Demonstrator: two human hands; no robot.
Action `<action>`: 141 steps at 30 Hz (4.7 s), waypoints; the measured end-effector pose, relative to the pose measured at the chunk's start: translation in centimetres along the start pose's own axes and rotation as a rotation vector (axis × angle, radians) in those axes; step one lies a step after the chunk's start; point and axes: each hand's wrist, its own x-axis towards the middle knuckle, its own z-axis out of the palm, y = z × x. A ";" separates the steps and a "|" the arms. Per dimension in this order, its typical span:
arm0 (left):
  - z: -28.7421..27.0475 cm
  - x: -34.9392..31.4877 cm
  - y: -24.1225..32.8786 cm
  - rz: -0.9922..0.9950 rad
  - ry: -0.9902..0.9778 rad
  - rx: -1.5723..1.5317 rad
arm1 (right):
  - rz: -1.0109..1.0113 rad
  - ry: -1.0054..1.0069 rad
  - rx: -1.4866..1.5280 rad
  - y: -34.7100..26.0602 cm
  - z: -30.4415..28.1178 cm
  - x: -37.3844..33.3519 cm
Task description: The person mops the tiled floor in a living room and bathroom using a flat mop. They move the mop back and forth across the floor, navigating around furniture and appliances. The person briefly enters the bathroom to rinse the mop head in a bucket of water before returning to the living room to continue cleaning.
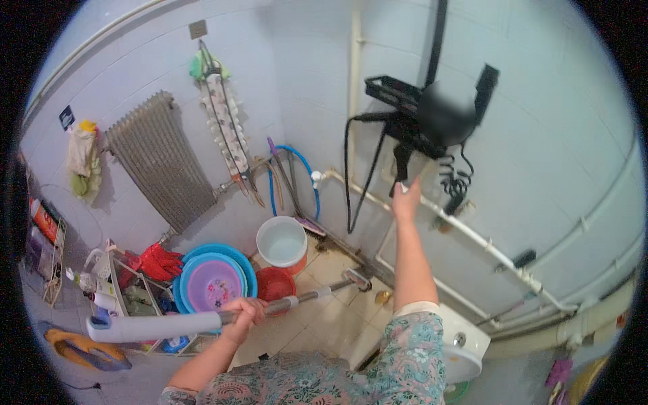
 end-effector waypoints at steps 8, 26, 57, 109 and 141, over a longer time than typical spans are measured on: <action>0.3 1.7 -2.2 -0.026 0.006 0.074 | 0.093 -0.079 0.076 8.6 -1.7 5.1; -7.2 0.3 -3.3 -0.138 -0.129 0.107 | 0.774 -0.571 0.644 4.7 3.3 -24.1; -5.4 7.5 -1.4 -0.050 -0.434 -0.243 | 1.549 -0.071 1.328 6.1 14.0 -34.6; -1.6 11.9 -1.7 -0.021 -0.384 -0.184 | 1.820 0.090 1.346 -0.5 11.7 -28.8; -2.1 13.3 2.6 -0.055 -0.352 -0.194 | 1.843 -0.022 1.291 5.8 15.6 -31.2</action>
